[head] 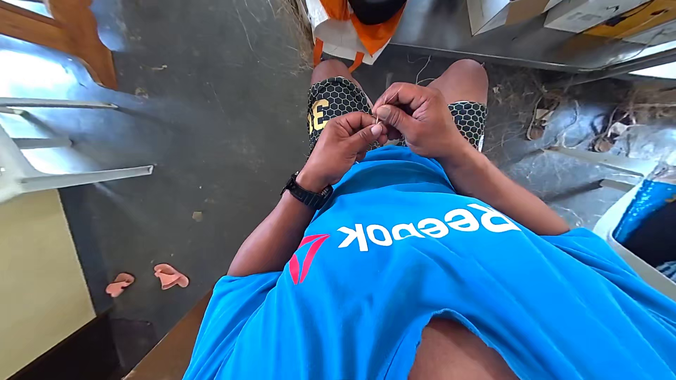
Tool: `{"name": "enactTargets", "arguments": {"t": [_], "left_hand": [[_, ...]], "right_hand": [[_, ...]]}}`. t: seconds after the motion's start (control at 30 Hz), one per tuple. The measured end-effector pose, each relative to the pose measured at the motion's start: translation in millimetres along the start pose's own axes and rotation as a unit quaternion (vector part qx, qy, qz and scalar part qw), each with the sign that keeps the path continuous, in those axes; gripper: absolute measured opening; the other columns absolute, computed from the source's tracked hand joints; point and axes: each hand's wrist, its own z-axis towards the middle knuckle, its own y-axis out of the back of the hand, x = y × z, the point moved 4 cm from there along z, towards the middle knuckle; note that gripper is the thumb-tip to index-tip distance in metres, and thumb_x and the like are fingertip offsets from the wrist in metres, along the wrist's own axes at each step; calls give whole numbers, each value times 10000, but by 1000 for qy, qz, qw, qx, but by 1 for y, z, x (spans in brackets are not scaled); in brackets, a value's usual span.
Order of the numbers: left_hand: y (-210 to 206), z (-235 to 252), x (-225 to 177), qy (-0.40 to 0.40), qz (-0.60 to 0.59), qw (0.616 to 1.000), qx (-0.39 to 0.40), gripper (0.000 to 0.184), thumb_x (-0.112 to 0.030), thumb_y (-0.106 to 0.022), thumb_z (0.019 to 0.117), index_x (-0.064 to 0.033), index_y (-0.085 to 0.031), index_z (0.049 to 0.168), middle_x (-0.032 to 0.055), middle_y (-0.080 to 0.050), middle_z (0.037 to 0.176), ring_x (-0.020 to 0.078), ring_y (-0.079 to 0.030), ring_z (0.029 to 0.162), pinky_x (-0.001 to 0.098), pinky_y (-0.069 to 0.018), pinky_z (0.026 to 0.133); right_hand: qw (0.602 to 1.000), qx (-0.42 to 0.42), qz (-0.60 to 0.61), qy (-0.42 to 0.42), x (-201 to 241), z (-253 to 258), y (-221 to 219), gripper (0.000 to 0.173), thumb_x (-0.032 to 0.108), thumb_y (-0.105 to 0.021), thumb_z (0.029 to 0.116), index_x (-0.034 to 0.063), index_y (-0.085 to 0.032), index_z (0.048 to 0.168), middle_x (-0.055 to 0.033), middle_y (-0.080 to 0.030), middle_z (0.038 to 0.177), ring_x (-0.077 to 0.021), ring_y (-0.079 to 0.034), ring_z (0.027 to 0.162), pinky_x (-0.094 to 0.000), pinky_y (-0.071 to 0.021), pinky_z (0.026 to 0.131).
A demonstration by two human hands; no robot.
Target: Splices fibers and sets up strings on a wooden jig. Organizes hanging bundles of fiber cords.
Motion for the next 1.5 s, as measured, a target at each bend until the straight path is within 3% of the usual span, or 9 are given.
{"name": "enactTargets", "arguments": {"t": [0.13, 0.3, 0.43, 0.73, 0.93, 1.07, 1.23, 1.33, 1.5], "left_hand": [[2, 0, -3, -33, -22, 999, -20, 82, -51, -576, 1030, -46, -657, 1024, 38, -700, 888, 12, -465, 555, 168, -355, 476], [1, -3, -5, -70, 88, 993, -43, 58, -43, -605, 1014, -35, -661, 1004, 1, -663, 824, 18, -480, 562, 175, -390, 491], [0, -6, -6, -78, 137, 986, -59, 51, -55, -620, 1009, -33, -666, 1006, -3, -660, 811, 30, -499, 570, 188, -418, 512], [2, -9, 2, -107, 30, 976, -188, 75, 6, -698, 941, 10, -723, 1011, 58, -718, 867, 41, -537, 582, 192, -435, 497], [0, -10, -3, -90, 80, 979, -165, 63, -26, -731, 933, -8, -734, 993, 35, -726, 851, 32, -562, 596, 186, -457, 520], [-5, -9, -5, -78, 103, 980, -152, 55, -16, -722, 933, 2, -732, 985, 51, -732, 852, 44, -569, 605, 198, -460, 532], [-4, -9, -9, -84, 107, 978, -161, 88, -35, -726, 940, 0, -737, 1020, 48, -735, 881, 52, -609, 649, 196, -494, 552], [-3, -9, -6, -80, 113, 978, -156, 87, -46, -706, 957, -4, -729, 1030, 47, -729, 882, 47, -563, 609, 193, -444, 517], [-1, -7, -4, -88, 88, 976, -178, 73, -36, -694, 963, -5, -718, 1024, 41, -718, 856, 49, -560, 601, 198, -453, 517]], "right_hand": [[997, 30, 59, -42, -4, -5, 4, 224, 105, -609, 1027, -26, -678, 1195, -98, -690, 1111, -144, -697, 835, -289, -628, 691], [989, 20, 128, -73, -8, -10, 1, 60, 15, -672, 959, -23, -685, 1004, -104, -679, 1104, -164, -709, 843, -326, -651, 736], [984, 61, 142, -87, -14, -7, 0, 26, 36, -636, 981, 18, -649, 968, -72, -670, 1057, -138, -692, 852, -310, -634, 755], [998, 52, -30, -10, -9, -7, -9, 131, 111, -572, 1029, 43, -616, 927, -90, -622, 1133, -132, -641, 1017, -272, -579, 828], [1000, 17, 8, -3, -6, -3, -2, 188, 167, -653, 1003, 22, -676, 1121, -53, -652, 1050, -87, -637, 815, -241, -571, 685], [999, -6, -6, 42, 0, 4, -1, 115, 111, -643, 1003, 19, -700, 965, -50, -656, 986, -75, -626, 789, -214, -549, 647], [997, -63, 50, 8, -6, 1, -6, 101, 85, -583, 1031, 9, -639, 993, -51, -650, 904, -102, -636, 701, -262, -582, 617], [993, -87, 78, -6, -11, -1, -6, 90, 79, -549, 1045, 22, -610, 1013, -30, -651, 793, -113, -637, 647, -281, -584, 594], [994, -46, 78, -55, -8, -9, -6, 211, 134, -636, 1013, -6, -612, 1169, -58, -677, 904, -135, -673, 711, -294, -610, 623]]}}
